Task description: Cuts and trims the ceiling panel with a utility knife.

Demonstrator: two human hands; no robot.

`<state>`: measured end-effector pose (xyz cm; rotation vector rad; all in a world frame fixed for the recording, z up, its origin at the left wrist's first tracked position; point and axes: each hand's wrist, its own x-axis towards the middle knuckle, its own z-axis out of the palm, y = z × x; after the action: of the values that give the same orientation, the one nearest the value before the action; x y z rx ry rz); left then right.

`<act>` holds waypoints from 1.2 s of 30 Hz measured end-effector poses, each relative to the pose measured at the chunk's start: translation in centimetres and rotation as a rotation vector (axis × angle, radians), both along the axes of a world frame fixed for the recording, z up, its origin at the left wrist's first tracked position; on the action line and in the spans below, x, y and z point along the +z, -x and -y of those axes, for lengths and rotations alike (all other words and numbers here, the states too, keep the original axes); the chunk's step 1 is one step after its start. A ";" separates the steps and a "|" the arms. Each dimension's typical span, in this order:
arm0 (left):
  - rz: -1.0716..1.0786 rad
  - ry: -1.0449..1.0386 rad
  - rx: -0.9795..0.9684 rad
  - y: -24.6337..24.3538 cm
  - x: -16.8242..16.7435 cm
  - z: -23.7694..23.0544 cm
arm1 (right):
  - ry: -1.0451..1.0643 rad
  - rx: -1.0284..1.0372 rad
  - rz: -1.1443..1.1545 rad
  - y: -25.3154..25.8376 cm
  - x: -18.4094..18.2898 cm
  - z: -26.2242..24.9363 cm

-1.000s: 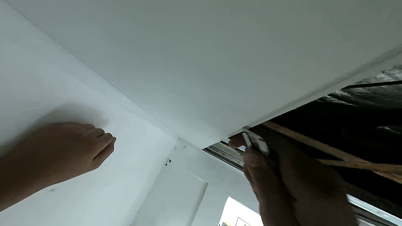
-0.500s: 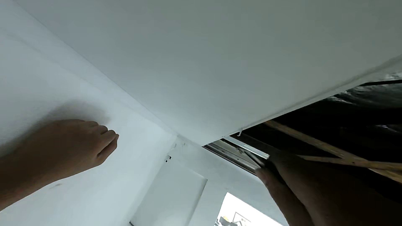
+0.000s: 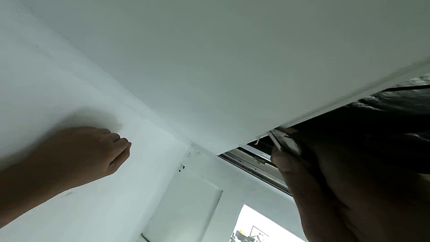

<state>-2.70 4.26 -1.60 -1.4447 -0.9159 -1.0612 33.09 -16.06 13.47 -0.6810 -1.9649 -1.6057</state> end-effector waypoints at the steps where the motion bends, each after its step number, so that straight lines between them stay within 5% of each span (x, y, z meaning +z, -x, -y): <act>1: 0.002 0.006 0.000 0.0 0.0 0.0 | 0.012 -0.020 0.004 0.0 0.2 -0.3; 6: 0.018 0.032 0.003 -0.3 0.0 0.2 | 0.095 -0.232 -0.016 -1.1 0.2 -3.3; 9: 0.008 0.045 0.006 -0.3 0.3 0.6 | 0.266 -0.316 -0.044 -1.2 0.2 -0.3; 20: 0.016 0.032 0.004 -0.6 0.4 1.1 | 0.339 0.277 -0.159 -0.7 -1.2 -2.1; 36: 0.019 0.031 -0.010 -0.1 0.0 0.1 | 0.328 0.260 -0.117 1.0 -0.8 -1.5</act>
<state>-2.64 4.15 -1.58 -1.4684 -0.9431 -1.0737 32.08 -14.53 12.67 -0.5951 -2.1490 -1.0802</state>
